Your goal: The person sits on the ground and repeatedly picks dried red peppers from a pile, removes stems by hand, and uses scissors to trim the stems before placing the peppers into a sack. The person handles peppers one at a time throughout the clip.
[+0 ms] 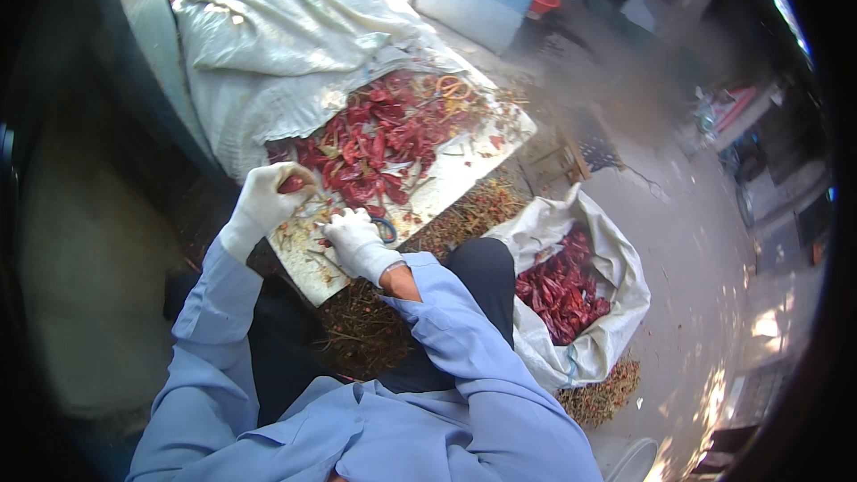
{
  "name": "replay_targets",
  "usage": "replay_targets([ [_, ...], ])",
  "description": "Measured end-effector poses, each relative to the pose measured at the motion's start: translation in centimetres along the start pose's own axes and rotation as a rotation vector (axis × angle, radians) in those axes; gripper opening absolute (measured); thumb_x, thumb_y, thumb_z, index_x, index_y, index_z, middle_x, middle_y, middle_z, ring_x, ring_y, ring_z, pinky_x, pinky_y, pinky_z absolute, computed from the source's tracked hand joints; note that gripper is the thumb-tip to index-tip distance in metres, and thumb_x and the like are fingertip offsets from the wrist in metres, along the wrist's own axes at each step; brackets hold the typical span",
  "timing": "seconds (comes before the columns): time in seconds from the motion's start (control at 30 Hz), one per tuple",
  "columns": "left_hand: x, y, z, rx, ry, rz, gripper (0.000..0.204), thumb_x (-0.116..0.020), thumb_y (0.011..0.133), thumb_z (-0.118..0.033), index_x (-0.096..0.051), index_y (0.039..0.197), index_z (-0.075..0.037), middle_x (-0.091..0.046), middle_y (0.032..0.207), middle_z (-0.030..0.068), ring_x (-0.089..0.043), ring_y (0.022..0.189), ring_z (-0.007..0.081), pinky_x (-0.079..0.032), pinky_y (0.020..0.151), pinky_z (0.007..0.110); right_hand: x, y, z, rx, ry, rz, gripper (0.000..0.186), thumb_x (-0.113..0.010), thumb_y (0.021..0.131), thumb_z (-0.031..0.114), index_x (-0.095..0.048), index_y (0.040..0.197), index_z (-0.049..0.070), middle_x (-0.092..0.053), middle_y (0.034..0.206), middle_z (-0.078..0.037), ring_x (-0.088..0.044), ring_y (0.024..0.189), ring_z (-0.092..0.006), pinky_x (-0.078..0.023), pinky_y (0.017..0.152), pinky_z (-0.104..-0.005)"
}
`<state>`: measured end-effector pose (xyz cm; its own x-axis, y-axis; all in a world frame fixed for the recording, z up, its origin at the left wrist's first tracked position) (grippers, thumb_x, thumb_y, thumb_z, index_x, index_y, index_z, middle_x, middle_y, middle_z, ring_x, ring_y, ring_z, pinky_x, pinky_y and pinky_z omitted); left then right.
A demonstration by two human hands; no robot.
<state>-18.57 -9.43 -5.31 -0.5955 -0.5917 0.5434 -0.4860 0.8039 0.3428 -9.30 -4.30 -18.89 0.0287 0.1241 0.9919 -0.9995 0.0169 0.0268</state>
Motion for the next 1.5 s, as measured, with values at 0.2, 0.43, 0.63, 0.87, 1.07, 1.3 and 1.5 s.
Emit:
replay_targets([
  [0.2, -2.2, -0.5, 1.5, 0.068, 0.068, 0.113, 0.02, -0.079, 0.085, -0.005, -0.076, 0.104, -0.002, -0.076, 0.09, 0.0137, -0.073, 0.082, 0.0154, -0.058, 0.077, 0.03, 4.4, -0.7, -4.5, -0.268, 0.587, -0.259, 0.02, -0.066, 0.095, 0.019, -0.074, 0.105, 0.004, -0.074, 0.102, -0.018, -0.071, 0.095, -0.039, -0.055, 0.089, -0.0484],
  [0.43, -4.8, -1.5, -0.9, -0.218, 0.265, 0.21, 0.041, -0.078, 0.086, -0.015, -0.072, 0.126, -0.013, -0.072, 0.119, 0.0096, -0.073, 0.1, 0.0311, -0.059, 0.086, 0.038, 4.4, -1.5, -7.0, -0.455, 1.435, -0.206, 0.03, -0.072, 0.094, 0.006, -0.069, 0.12, -0.009, -0.077, 0.102, -0.012, -0.073, 0.087, -0.0147, -0.059, 0.074, -0.0299],
  [0.63, -5.7, -1.7, -1.1, -0.169, 0.324, 0.235, 0.047, -0.081, 0.084, -0.023, -0.069, 0.128, -0.011, -0.074, 0.113, 0.0118, -0.073, 0.095, 0.0322, -0.059, 0.083, 0.04, 4.3, -2.1, -7.8, -0.524, 1.501, -0.228, 0.029, -0.078, 0.092, 0.011, -0.071, 0.115, -0.005, -0.076, 0.101, -0.01, -0.07, 0.08, -0.0135, -0.059, 0.072, -0.0293],
  [0.87, -3.5, -0.6, 0.7, 0.084, -0.081, -0.018, 0.028, -0.077, 0.087, 0.0, -0.071, 0.115, 0.002, -0.077, 0.103, 0.013, -0.073, 0.094, 0.0144, -0.057, 0.085, 0.029, 5.9, -2.0, -7.4, -0.387, 1.998, -0.379, 0.031, -0.074, 0.093, 0.001, -0.068, 0.123, -0.005, -0.075, 0.108, -0.011, -0.073, 0.091, -0.0154, -0.059, 0.082, -0.0275],
  [1.07, -3.6, -0.8, 0.9, 0.253, -0.351, -0.022, 0.027, -0.074, 0.091, 0.002, -0.069, 0.118, 0.005, -0.075, 0.101, 0.008, -0.071, 0.09, 0.011, -0.058, 0.072, 0.025, 7.8, -2.5, -7.2, -0.341, 1.843, -0.481, 0.031, -0.073, 0.096, 0.004, -0.066, 0.124, -0.008, -0.073, 0.11, -0.014, -0.073, 0.094, -0.0195, -0.061, 0.087, -0.0306],
  [1.3, -4.1, -0.3, 0.3, 0.128, -0.298, 0.018, 0.032, -0.078, 0.092, -0.004, -0.069, 0.121, 0.004, -0.075, 0.105, 0.0084, -0.068, 0.078, 0.0066, -0.055, 0.064, 0.025, 8.6, -3.3, -8.2, -0.428, 1.596, -0.624, 0.016, -0.072, 0.096, 0.005, -0.073, 0.107, -0.006, -0.076, 0.093, -0.007, -0.07, 0.081, -0.0104, -0.057, 0.074, -0.0242],
  [1.5, -5.6, -1.1, 1.2, 0.257, -0.287, 0.143, 0.033, -0.078, 0.093, -0.01, -0.069, 0.121, 0.004, -0.076, 0.092, 0.0084, -0.067, 0.071, 0.007, -0.054, 0.064, 0.027, 9.9, -3.6, -7.3, -0.36, 1.385, -0.604, 0.014, -0.072, 0.095, 0.004, -0.074, 0.106, -0.004, -0.076, 0.092, -0.006, -0.069, 0.082, -0.01, -0.056, 0.076, -0.0245],
])
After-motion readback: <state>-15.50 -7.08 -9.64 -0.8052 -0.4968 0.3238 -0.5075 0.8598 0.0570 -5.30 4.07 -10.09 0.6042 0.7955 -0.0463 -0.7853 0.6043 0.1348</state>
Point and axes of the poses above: each hand's wrist, its own y-axis towards the middle knuckle, its own x-axis out of the back of the hand, z = x × y, the point moved 10 cm from there along y, towards the middle knuckle
